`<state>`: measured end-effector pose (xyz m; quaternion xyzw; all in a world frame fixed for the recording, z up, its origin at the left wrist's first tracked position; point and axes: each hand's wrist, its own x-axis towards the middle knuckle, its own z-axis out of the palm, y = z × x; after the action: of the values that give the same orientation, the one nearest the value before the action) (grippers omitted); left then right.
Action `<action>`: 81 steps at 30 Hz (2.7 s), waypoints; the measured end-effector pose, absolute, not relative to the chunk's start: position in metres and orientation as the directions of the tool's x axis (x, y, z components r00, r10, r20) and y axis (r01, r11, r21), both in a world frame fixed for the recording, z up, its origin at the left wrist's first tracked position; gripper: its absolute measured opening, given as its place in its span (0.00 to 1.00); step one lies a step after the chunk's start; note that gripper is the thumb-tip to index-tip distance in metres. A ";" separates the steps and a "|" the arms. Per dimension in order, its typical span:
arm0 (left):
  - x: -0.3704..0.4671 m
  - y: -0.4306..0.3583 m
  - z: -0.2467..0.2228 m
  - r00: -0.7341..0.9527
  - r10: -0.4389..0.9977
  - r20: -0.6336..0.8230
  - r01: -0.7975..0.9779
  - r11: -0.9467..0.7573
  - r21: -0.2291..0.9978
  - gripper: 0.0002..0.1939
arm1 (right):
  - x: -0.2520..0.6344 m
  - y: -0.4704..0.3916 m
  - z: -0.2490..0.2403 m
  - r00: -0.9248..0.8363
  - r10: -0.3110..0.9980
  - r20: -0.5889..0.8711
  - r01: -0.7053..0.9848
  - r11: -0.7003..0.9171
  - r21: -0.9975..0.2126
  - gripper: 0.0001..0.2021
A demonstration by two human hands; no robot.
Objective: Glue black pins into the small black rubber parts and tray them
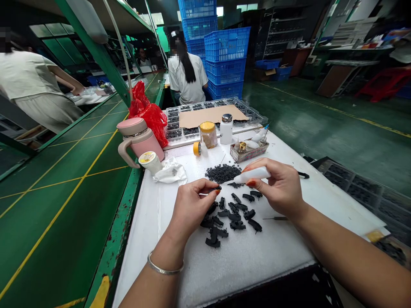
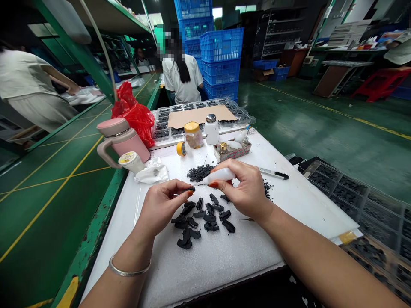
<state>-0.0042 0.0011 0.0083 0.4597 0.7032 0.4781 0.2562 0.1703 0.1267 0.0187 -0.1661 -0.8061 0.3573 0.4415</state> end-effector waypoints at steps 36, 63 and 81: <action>0.005 0.004 0.007 -0.403 0.913 0.054 -0.092 -0.100 0.991 0.08 | 0.144 0.104 0.004 -0.769 0.628 0.123 -0.002 0.190 -0.982 0.13; 0.008 0.007 0.007 -0.442 0.891 -0.103 -0.300 -0.039 0.953 0.12 | 0.146 0.108 0.006 -0.706 0.664 0.248 -0.014 0.337 -0.941 0.12; 0.008 0.008 0.009 -0.370 0.919 -0.136 -0.411 -0.030 0.911 0.12 | 0.147 0.107 0.007 -0.740 0.638 0.213 -0.097 0.212 -0.972 0.14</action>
<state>0.0083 0.0082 0.0093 0.2607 0.4875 0.6687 0.4972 0.1466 0.1069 0.0066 -0.1890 -0.7154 0.5985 0.3070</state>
